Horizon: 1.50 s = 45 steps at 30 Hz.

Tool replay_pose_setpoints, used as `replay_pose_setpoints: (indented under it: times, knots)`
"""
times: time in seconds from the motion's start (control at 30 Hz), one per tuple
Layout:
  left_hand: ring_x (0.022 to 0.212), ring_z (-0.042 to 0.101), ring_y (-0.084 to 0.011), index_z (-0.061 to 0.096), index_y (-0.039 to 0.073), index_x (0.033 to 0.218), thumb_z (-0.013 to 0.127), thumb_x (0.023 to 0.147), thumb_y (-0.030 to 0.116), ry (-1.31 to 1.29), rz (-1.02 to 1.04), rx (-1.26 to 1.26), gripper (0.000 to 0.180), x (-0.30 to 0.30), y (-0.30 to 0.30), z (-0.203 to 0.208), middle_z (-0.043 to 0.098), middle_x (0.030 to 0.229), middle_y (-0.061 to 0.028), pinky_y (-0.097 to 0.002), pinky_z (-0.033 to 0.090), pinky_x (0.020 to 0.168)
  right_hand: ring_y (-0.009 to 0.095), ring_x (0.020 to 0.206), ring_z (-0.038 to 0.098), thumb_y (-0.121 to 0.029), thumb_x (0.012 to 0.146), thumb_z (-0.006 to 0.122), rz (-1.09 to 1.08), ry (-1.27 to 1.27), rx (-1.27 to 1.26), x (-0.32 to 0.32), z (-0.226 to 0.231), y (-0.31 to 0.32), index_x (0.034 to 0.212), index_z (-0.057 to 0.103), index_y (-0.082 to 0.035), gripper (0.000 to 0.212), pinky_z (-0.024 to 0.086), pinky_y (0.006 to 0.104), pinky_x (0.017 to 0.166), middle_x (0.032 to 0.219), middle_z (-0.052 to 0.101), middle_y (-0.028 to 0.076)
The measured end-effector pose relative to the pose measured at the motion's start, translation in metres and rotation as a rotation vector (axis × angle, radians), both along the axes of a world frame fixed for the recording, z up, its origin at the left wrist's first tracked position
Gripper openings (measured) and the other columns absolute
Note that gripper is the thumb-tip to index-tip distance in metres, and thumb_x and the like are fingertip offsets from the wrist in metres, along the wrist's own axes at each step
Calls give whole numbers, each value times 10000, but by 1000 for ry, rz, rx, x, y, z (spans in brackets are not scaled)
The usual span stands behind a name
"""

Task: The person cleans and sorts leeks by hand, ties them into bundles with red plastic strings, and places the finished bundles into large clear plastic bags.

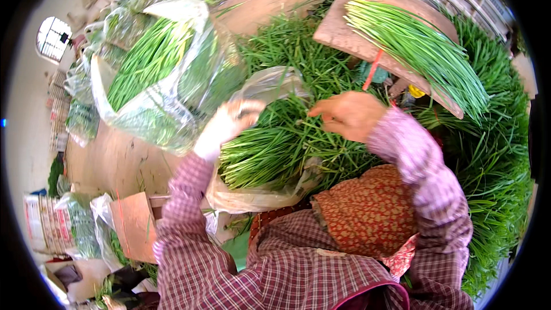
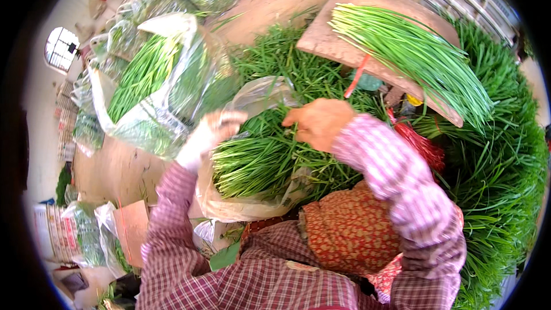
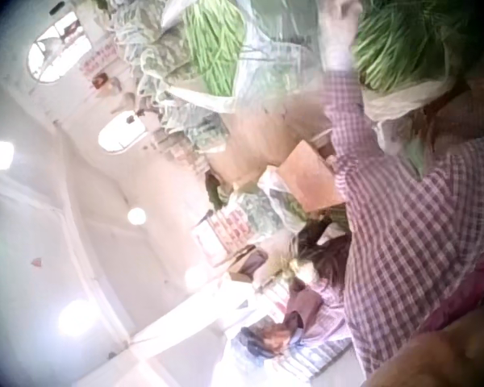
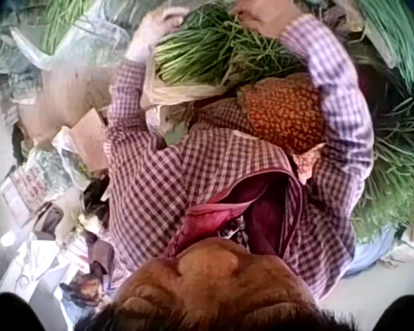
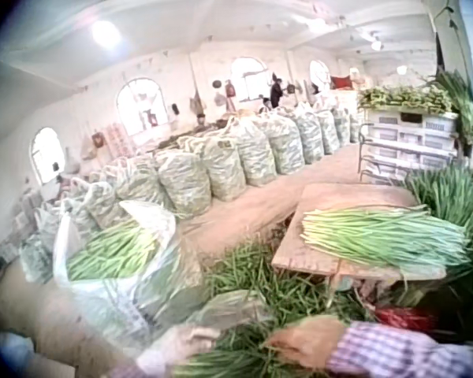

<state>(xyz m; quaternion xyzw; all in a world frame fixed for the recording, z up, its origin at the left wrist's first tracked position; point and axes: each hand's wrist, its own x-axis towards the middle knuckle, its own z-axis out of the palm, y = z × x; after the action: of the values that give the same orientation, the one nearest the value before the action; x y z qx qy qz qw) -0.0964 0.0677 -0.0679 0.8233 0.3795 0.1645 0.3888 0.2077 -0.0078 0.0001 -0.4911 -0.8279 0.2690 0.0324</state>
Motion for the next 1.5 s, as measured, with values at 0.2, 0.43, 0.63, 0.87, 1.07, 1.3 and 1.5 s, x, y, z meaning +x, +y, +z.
replay_pose_setpoints:
  times: [0.2,0.43,0.63,0.87,1.07,1.3,1.5]
  knots:
    - [1023,594,-307,594,51,1160,695,773,235,320,389,-171,440,-80,-125,-160,613,1124,-167,-360,468,900,263,1081,577,-94,885,470,80,-255,-305,-125,-159,-4,1292,506,-232,431,501,401,872,1224,571,114]
    - [1129,512,-290,543,74,1224,650,797,176,471,276,48,452,-101,-218,-226,553,1207,-132,-384,418,972,272,1151,508,-237,933,496,218,-780,-794,-128,-248,-57,1335,456,-245,403,424,491,950,1314,499,46]
    - [1111,521,-290,613,135,1138,628,806,152,93,476,4,332,-94,-137,-148,581,1167,-92,-368,419,959,276,1155,502,-224,939,493,233,-782,-826,-130,-244,-57,1342,446,-245,407,424,496,945,1329,482,51]
    - [1212,452,-316,378,98,1375,648,799,394,689,251,214,702,-101,-15,-171,442,1336,-176,-394,378,1000,281,1160,496,-209,944,488,214,-779,-845,-128,-241,-54,1351,435,-245,412,424,502,939,1347,463,58]
    - [1189,474,-348,264,33,1412,590,739,642,701,276,-7,965,-119,5,-204,458,1303,-229,-406,395,977,286,1164,490,-196,949,485,210,-763,-854,-127,-241,-53,1358,426,-245,416,425,507,934,1361,446,63]
    - [1177,473,-350,210,-8,1423,621,603,757,827,337,-162,1194,-114,-61,-197,453,1293,-267,-402,389,976,292,1147,506,-198,949,486,174,-736,-838,-127,-241,-54,1376,401,-245,437,462,502,899,1373,439,72]
    - [1166,427,-314,296,-26,1360,763,606,513,941,358,-139,1038,-80,-169,-201,456,1247,-190,-395,331,1011,289,1099,538,-190,947,483,152,-709,-828,-133,-235,-52,1374,404,-238,437,492,479,864,1348,465,80]
